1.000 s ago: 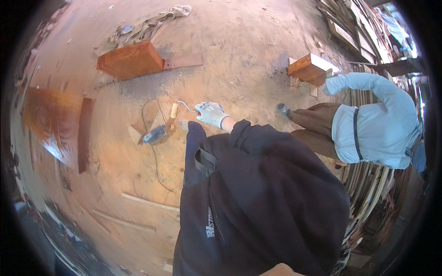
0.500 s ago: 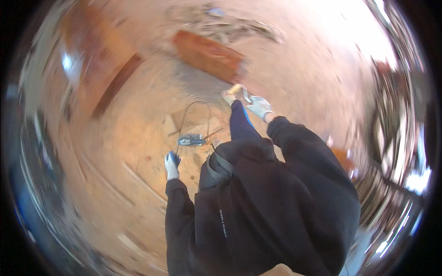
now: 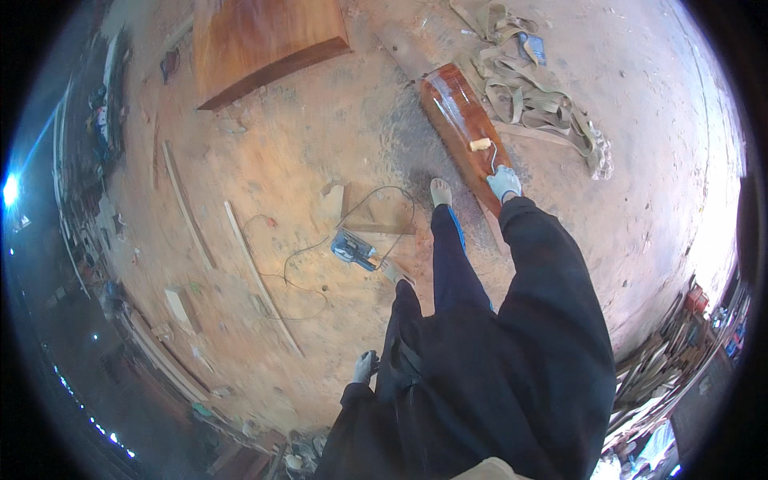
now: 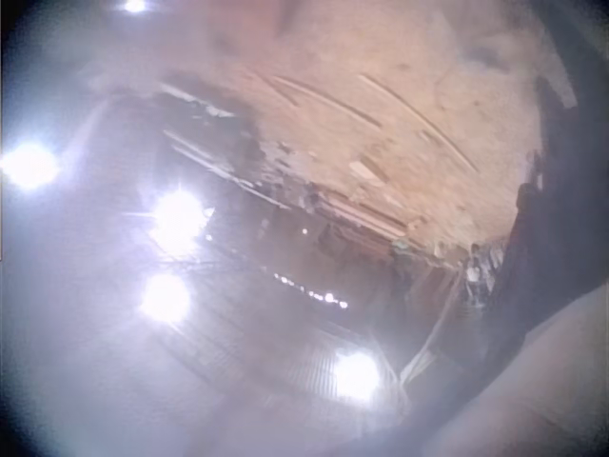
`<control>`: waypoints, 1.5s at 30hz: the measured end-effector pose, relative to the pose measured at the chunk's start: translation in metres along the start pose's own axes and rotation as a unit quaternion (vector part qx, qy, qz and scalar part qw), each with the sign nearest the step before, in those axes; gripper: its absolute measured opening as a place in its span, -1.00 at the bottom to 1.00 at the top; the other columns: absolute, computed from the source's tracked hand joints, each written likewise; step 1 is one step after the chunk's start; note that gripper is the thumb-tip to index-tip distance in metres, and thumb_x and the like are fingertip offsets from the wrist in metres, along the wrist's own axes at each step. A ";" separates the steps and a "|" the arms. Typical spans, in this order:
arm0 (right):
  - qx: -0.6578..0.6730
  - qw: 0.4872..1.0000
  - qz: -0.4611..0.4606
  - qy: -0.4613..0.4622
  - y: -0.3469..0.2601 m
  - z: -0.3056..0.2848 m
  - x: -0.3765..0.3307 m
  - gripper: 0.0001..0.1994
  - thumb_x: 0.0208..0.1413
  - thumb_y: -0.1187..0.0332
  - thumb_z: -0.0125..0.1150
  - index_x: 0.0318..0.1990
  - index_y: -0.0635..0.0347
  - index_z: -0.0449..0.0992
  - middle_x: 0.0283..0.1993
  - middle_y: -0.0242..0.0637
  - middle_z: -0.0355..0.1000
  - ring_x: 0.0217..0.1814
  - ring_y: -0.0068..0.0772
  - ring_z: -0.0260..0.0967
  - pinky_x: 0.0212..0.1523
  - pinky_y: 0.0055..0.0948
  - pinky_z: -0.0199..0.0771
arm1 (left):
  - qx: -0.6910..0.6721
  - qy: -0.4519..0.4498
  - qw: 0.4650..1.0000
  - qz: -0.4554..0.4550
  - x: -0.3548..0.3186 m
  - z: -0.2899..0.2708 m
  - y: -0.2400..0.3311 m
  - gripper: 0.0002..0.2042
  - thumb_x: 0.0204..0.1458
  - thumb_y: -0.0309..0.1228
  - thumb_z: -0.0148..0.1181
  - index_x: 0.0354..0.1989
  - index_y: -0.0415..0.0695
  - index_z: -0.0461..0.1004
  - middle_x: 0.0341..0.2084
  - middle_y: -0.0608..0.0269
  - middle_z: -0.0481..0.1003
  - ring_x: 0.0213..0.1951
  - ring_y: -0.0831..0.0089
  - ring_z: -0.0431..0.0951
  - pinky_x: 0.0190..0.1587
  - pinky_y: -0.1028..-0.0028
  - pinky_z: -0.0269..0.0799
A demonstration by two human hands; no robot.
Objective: The person uses a paint roller to apply a finish to a large wooden board. They repeatedly roll the finish across the surface, occasionally dipping the roller into a container to reload. Another person is present and also applies finish to the same board.
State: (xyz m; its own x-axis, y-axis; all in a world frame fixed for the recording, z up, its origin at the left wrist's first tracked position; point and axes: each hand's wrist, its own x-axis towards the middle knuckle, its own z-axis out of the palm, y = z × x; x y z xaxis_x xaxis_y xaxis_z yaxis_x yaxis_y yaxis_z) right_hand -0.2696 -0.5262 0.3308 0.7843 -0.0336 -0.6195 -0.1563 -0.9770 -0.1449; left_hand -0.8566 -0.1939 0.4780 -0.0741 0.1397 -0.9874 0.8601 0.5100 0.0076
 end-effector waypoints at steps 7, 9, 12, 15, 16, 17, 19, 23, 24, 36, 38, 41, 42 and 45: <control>-0.037 0.998 0.047 0.033 -0.008 0.028 0.026 -0.55 -0.06 0.17 0.24 -0.05 0.23 0.35 -0.03 0.11 0.37 -0.03 0.11 0.41 -0.08 -0.06 0.46 | 0.087 0.059 0.958 0.266 0.000 0.075 0.130 -0.69 0.23 -0.25 -0.04 -0.05 -0.24 0.44 -0.34 0.25 0.51 -0.31 0.50 0.47 -0.24 0.49 0.38; -0.030 0.996 0.001 0.086 -0.005 0.041 -0.008 -0.50 -0.09 0.20 0.26 -0.02 0.22 0.25 -0.08 0.09 0.32 -0.11 0.11 0.43 -0.14 -0.07 0.48 | 0.131 0.077 0.924 0.351 -0.010 0.090 0.168 -0.68 0.23 -0.28 -0.05 -0.02 -0.25 0.43 -0.31 0.21 0.52 -0.27 0.47 0.49 -0.18 0.46 0.39; -0.041 0.993 -0.005 0.110 -0.005 0.063 -0.083 -0.47 -0.12 0.22 0.27 -0.01 0.21 0.21 -0.14 0.06 0.30 -0.12 0.09 0.42 -0.18 -0.08 0.49 | 0.121 0.058 0.896 0.423 -0.039 0.098 0.190 -0.69 0.23 -0.29 -0.05 0.00 -0.25 0.42 -0.32 0.25 0.51 -0.26 0.49 0.47 -0.16 0.48 0.38; -0.043 0.997 -0.031 0.063 -0.008 0.088 -0.162 -0.48 -0.12 0.25 0.23 0.00 0.24 0.23 -0.11 0.11 0.29 -0.07 0.10 0.40 -0.13 -0.06 0.47 | 0.093 0.035 0.907 0.410 -0.049 0.076 0.157 -0.68 0.23 -0.28 -0.04 0.02 -0.23 0.41 -0.32 0.32 0.47 -0.29 0.58 0.43 -0.18 0.58 0.36; -0.042 0.996 -0.062 0.046 -0.014 0.097 -0.179 -0.50 -0.10 0.24 0.21 0.00 0.25 0.25 -0.06 0.13 0.29 -0.05 0.11 0.39 -0.10 -0.06 0.45 | 0.081 0.025 0.914 0.396 -0.043 0.058 0.133 -0.68 0.23 -0.28 -0.04 0.03 -0.22 0.41 -0.31 0.31 0.48 -0.29 0.57 0.44 -0.18 0.58 0.37; -0.056 0.995 -0.079 0.019 -0.020 0.108 -0.198 -0.51 -0.09 0.23 0.18 0.00 0.26 0.28 -0.02 0.16 0.28 -0.04 0.13 0.39 -0.08 -0.06 0.44 | 0.065 0.015 0.926 0.373 -0.032 0.038 0.103 -0.68 0.23 -0.27 -0.03 0.03 -0.21 0.41 -0.31 0.30 0.48 -0.28 0.56 0.45 -0.18 0.57 0.37; -0.046 0.989 -0.135 -0.038 -0.030 0.134 -0.239 -0.57 -0.05 0.18 0.10 -0.07 0.31 0.40 0.06 0.19 0.32 0.00 0.12 0.37 0.02 -0.07 0.38 | -0.021 0.019 0.935 0.354 0.001 -0.008 0.028 -0.71 0.21 -0.25 -0.01 -0.01 -0.16 0.42 -0.34 0.30 0.48 -0.35 0.54 0.46 -0.28 0.55 0.39; -0.031 0.970 -0.228 -0.075 -0.075 0.196 -0.327 -0.63 -0.04 0.13 0.08 -0.27 0.29 0.52 -0.23 0.10 0.48 -0.13 0.05 0.45 -0.07 -0.10 0.43 | -0.285 -0.027 0.940 0.187 0.057 -0.093 -0.162 -0.82 0.18 -0.24 0.01 -0.16 -0.03 0.40 -0.48 0.36 0.43 -0.48 0.48 0.44 -0.45 0.47 0.40; -0.023 0.962 -0.262 -0.066 -0.101 0.212 -0.345 -0.65 -0.06 0.15 0.07 -0.33 0.30 0.54 -0.30 0.09 0.49 -0.19 0.04 0.47 -0.10 -0.09 0.44 | -0.359 -0.001 0.927 0.107 0.062 -0.108 -0.209 -0.82 0.17 -0.22 0.01 -0.17 -0.01 0.39 -0.50 0.36 0.42 -0.50 0.46 0.44 -0.46 0.45 0.41; -0.239 0.690 -0.586 -0.352 -0.336 0.324 -0.584 -0.67 0.09 0.11 0.08 -0.17 0.17 0.53 -0.21 -0.10 0.51 -0.13 -0.15 0.46 -0.09 -0.26 0.42 | -0.757 0.127 0.639 -0.043 0.053 -0.084 -0.489 -0.87 0.17 -0.24 -0.10 -0.36 0.05 0.32 -0.68 0.40 0.31 -0.63 0.41 0.37 -0.61 0.35 0.27; -0.215 0.703 -0.578 -0.354 -0.367 0.335 -0.580 -0.65 0.09 0.09 0.06 -0.20 0.20 0.54 -0.25 -0.10 0.52 -0.20 -0.16 0.49 -0.15 -0.27 0.44 | -0.728 0.122 0.675 -0.009 0.054 -0.057 -0.461 -0.84 0.16 -0.24 -0.09 -0.32 0.02 0.38 -0.60 0.30 0.39 -0.55 0.35 0.41 -0.52 0.32 0.33; -0.203 0.759 -0.508 -0.354 -0.384 0.357 -0.529 -0.66 0.10 0.11 0.05 -0.24 0.22 0.54 -0.35 -0.10 0.52 -0.31 -0.20 0.51 -0.27 -0.29 0.46 | -0.646 0.146 0.745 0.074 0.060 -0.039 -0.412 -0.84 0.16 -0.24 -0.08 -0.31 0.01 0.41 -0.59 0.32 0.39 -0.56 0.39 0.41 -0.54 0.37 0.32; -0.178 0.789 -0.476 -0.346 -0.385 0.367 -0.507 -0.68 0.09 0.13 0.07 -0.26 0.21 0.54 -0.38 -0.10 0.51 -0.35 -0.20 0.50 -0.31 -0.28 0.46 | -0.607 0.158 0.774 0.091 0.060 -0.043 -0.403 -0.83 0.16 -0.24 -0.08 -0.31 0.01 0.42 -0.59 0.33 0.40 -0.56 0.40 0.41 -0.54 0.38 0.32; -0.094 0.860 -0.276 -0.418 -0.371 0.369 -0.440 -0.76 0.05 0.17 0.13 -0.35 0.16 0.53 -0.47 -0.12 0.49 -0.42 -0.17 0.49 -0.39 -0.19 0.44 | -0.547 0.182 0.811 0.101 0.056 -0.081 -0.391 -0.82 0.16 -0.25 -0.07 -0.30 0.00 0.45 -0.59 0.35 0.40 -0.57 0.44 0.41 -0.55 0.43 0.31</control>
State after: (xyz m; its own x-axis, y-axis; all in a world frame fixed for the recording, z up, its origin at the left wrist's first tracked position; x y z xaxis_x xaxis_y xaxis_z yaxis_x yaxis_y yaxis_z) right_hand -0.7785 -0.0715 0.3724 -0.0107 0.5331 -0.8460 0.2631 -0.8147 -0.5167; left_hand -1.2378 -0.3163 0.4322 -0.3024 0.4530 -0.8386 -0.0752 0.8658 0.4948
